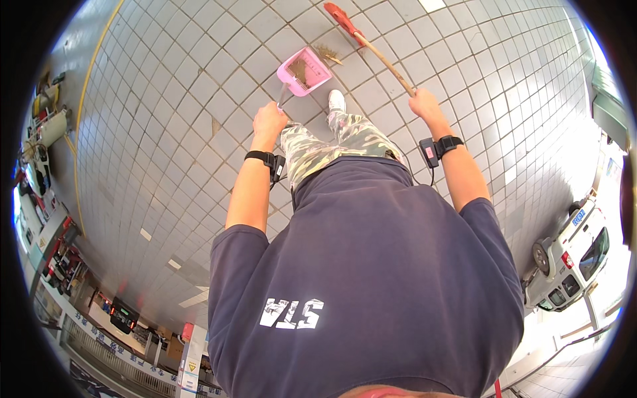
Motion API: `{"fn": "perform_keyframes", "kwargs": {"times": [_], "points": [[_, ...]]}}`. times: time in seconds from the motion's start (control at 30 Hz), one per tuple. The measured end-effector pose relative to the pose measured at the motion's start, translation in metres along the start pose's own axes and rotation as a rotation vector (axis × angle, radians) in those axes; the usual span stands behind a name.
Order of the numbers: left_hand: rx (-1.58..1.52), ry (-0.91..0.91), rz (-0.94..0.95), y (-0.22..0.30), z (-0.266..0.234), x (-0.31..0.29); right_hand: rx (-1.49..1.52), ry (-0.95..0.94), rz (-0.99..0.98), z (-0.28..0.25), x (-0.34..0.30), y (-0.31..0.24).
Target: The person sweeps debris on a tiled floor using a red broom and a pink dustpan. They gather the dirt into a pile and sweep it into the dustpan, moving around a white car in a garage setting.
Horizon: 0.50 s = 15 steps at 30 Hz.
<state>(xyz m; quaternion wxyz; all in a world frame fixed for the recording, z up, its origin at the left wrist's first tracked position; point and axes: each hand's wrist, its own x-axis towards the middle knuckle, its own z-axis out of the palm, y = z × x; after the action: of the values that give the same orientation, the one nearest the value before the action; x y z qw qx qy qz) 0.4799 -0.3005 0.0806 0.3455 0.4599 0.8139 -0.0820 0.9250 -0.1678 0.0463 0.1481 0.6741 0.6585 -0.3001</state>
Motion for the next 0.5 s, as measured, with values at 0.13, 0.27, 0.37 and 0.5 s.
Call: {"fn": "perform_keyframes", "kwargs": {"times": [0.13, 0.27, 0.37, 0.5], "points": [[0.004, -0.002, 0.004, 0.008, -0.007, -0.005, -0.018, 0.07, -0.12, 0.001, -0.005, -0.014], [-0.007, -0.03, 0.001, 0.018, -0.014, 0.001, -0.056, 0.013, -0.13, 0.005, -0.005, -0.043], [-0.013, -0.048, -0.007, 0.022, -0.014, 0.007, -0.056, -0.045, -0.139, 0.011, -0.004, -0.054], [-0.026, -0.075, -0.05, 0.025, -0.016, 0.008, -0.145, -0.061, -0.323, 0.018, 0.002, -0.053]]}}
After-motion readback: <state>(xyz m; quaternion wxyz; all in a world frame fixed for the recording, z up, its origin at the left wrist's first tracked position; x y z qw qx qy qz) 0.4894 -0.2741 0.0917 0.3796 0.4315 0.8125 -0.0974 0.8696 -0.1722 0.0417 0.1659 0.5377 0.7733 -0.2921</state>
